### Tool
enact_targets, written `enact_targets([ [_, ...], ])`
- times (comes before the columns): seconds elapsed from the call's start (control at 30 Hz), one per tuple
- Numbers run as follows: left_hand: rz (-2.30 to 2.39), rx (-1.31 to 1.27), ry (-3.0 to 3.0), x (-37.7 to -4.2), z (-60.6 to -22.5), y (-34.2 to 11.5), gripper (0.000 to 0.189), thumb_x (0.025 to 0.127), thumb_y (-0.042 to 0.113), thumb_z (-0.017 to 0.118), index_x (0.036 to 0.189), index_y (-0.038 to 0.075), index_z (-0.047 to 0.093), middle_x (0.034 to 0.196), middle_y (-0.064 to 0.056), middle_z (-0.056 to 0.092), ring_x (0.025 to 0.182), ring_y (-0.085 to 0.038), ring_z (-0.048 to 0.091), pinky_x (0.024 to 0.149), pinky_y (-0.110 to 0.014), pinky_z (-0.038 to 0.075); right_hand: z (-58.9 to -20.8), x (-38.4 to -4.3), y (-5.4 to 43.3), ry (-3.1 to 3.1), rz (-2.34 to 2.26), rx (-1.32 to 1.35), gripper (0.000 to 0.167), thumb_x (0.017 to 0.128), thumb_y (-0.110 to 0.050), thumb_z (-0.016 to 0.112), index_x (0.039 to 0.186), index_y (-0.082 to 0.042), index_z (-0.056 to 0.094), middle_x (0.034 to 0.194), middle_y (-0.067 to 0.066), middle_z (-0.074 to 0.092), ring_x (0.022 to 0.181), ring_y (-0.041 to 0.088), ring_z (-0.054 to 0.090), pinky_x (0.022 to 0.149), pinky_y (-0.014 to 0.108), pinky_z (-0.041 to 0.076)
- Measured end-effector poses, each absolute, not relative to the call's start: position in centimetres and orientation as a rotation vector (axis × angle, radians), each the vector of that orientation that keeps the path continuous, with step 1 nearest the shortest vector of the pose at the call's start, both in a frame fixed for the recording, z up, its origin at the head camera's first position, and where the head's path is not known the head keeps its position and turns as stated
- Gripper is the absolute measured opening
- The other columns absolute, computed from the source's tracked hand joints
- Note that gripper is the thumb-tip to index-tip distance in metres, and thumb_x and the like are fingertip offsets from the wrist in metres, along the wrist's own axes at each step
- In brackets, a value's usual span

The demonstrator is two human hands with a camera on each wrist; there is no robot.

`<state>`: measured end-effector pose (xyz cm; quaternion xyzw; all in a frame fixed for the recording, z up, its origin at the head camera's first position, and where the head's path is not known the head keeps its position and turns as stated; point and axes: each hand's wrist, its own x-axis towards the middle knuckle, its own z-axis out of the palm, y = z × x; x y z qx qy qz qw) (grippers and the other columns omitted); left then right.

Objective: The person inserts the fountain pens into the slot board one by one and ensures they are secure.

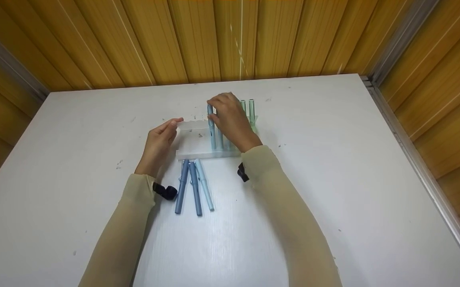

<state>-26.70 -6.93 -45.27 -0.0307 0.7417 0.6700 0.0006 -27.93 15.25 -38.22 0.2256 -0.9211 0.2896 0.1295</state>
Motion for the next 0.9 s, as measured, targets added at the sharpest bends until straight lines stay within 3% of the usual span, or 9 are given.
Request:
enact_targets([
  [0.27, 2.141, -0.094, 2.301, -26.7, -45.3, -7.0, 0.040, 0.095, 0.041, 0.057, 0.125, 0.017, 0.065, 0.135, 0.002, 0.059, 0.134, -0.014, 0.047, 0.114, -0.032, 0.035, -38.7, -28.1, 15.1, -2.627, 0.796, 0.654, 0.040, 0.086, -0.015, 0.072, 0.125, -0.007, 0.063, 0.127, 0.010, 0.061, 0.126, 0.025, 0.047, 0.121, 0.044, 0.021],
  [0.4, 2.160, -0.093, 2.281, -26.7, -45.3, -7.0, 0.038, 0.095, 0.039, 0.058, 0.124, 0.017, 0.066, 0.135, 0.002, 0.059, 0.134, -0.014, 0.046, 0.114, -0.033, 0.035, -38.8, -28.1, 15.2, -2.627, 0.820, 0.647, 0.043, 0.087, -0.014, 0.071, 0.128, -0.006, 0.060, 0.130, 0.010, 0.059, 0.127, 0.025, 0.047, 0.121, 0.041, 0.021],
  [0.63, 2.156, -0.090, 2.289, -26.7, -45.4, -7.0, 0.039, 0.095, 0.040, 0.058, 0.124, 0.016, 0.066, 0.135, 0.000, 0.059, 0.134, -0.016, 0.047, 0.114, -0.034, 0.035, -38.6, -27.7, 15.5, -2.598, 0.939, 0.616, 0.042, 0.088, -0.014, 0.070, 0.128, -0.007, 0.060, 0.131, 0.009, 0.058, 0.127, 0.023, 0.047, 0.109, 0.035, 0.042],
  [0.9, 2.143, -0.085, 2.291, -26.7, -45.4, -7.0, 0.040, 0.095, 0.042, 0.057, 0.125, 0.017, 0.065, 0.136, 0.001, 0.059, 0.134, -0.015, 0.047, 0.114, -0.034, 0.034, -38.0, -26.5, 15.9, -2.512, 1.074, 0.632, 0.041, 0.087, -0.013, 0.071, 0.125, -0.004, 0.062, 0.126, 0.011, 0.062, 0.119, 0.024, 0.055, 0.103, 0.037, 0.047],
])
